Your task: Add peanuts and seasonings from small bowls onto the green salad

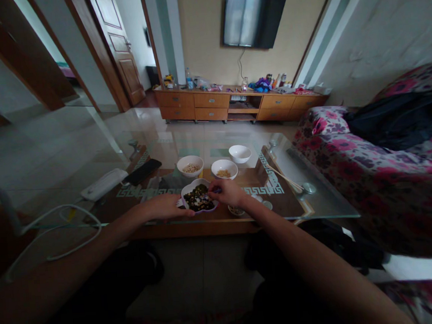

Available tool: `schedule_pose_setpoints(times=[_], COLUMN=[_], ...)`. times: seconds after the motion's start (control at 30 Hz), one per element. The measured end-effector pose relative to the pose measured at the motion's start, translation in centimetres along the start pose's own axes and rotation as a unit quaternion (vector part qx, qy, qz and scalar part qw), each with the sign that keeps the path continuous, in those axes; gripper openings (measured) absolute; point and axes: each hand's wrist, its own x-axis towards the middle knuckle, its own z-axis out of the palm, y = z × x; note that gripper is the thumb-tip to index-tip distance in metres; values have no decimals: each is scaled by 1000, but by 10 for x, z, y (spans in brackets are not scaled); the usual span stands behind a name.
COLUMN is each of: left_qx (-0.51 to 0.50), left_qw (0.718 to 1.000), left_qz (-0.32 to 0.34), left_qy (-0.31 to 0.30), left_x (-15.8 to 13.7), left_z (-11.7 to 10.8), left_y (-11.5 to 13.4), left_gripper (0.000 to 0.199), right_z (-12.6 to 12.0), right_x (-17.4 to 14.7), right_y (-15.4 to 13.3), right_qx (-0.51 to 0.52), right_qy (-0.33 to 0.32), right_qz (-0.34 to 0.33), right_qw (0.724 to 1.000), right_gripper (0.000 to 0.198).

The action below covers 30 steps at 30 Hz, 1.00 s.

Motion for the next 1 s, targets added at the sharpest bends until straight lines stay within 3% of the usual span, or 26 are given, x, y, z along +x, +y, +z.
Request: schedule_pose_setpoints(times=[0.73, 0.9, 1.0], left_qx=[-14, -5, -11], left_qw=[1000, 1000, 1000], left_qz=[1, -2, 0], left_qy=[-3, -4, 2], left_x=[-2, -3, -3], left_z=[-1, -2, -2], left_y=[2, 3, 3], left_gripper=[81, 78, 76], right_z=[3, 0, -5], right_x=[1, 2, 4], right_y=[2, 4, 6], right_qx=[-35, 7, 61], right_qy=[4, 43, 99], right_qz=[-9, -10, -19], right_qw=[999, 999, 993], right_gripper=[11, 12, 19])
